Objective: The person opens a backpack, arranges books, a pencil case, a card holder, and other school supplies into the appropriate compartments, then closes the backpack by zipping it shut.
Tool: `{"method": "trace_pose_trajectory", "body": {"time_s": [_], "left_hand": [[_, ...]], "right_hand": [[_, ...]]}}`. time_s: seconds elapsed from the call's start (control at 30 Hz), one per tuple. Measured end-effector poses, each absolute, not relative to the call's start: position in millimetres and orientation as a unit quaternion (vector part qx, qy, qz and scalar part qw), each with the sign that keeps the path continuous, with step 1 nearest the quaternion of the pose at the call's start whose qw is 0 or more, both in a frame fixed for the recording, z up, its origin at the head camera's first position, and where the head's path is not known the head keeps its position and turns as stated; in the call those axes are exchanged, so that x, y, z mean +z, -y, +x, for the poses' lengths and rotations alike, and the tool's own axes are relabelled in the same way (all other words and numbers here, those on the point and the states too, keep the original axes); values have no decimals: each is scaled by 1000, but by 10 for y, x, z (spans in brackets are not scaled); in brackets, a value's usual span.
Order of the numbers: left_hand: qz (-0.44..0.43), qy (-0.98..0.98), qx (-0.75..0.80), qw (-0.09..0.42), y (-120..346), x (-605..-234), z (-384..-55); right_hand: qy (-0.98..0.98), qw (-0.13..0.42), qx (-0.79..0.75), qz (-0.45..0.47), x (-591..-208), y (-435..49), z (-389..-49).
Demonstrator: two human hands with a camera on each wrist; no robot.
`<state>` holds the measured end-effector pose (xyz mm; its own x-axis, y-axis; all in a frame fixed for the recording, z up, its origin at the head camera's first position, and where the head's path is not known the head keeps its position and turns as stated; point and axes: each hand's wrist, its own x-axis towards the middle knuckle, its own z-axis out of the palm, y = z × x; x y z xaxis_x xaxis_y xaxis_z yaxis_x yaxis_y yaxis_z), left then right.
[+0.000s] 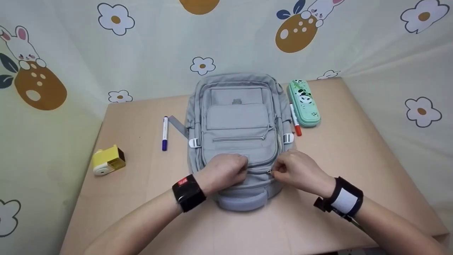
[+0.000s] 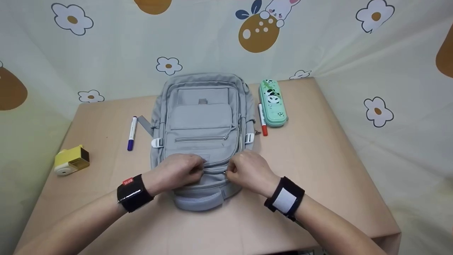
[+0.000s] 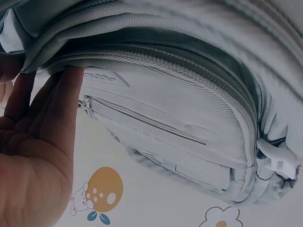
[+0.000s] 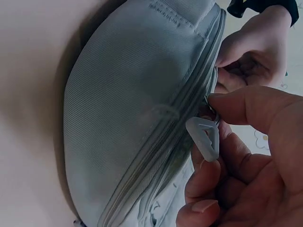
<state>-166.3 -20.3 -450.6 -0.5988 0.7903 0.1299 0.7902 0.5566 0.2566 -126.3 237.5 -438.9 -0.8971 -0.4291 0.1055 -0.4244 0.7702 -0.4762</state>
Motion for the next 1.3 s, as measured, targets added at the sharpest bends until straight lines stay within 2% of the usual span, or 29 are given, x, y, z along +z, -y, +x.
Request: {"method": "trace_pose_trajectory", "body": {"time_s": [0.13, 0.4, 0.7, 1.0, 1.3], "left_hand": [[461, -878, 131, -16, 216, -4506, -1629], [477, -873, 102, -12, 421, -4468, -1538], [461, -884, 64, -49, 707, -4533, -1578], [466, -884, 4, -46, 751, -4584, -1575], [437, -893, 88, -60, 889, -4624, -1588]], "right_hand": [[-940, -5, -252, -230, -4397, -2352, -1254], [-941, 0, -255, -223, -4386, -2376, -1252], [-941, 9, -264, -212, -4344, -2413, -1254], [-937, 23, -281, -206, -4356, -2410, -1261], [-931, 37, -300, -203, -4378, -2383, -1254]]}}
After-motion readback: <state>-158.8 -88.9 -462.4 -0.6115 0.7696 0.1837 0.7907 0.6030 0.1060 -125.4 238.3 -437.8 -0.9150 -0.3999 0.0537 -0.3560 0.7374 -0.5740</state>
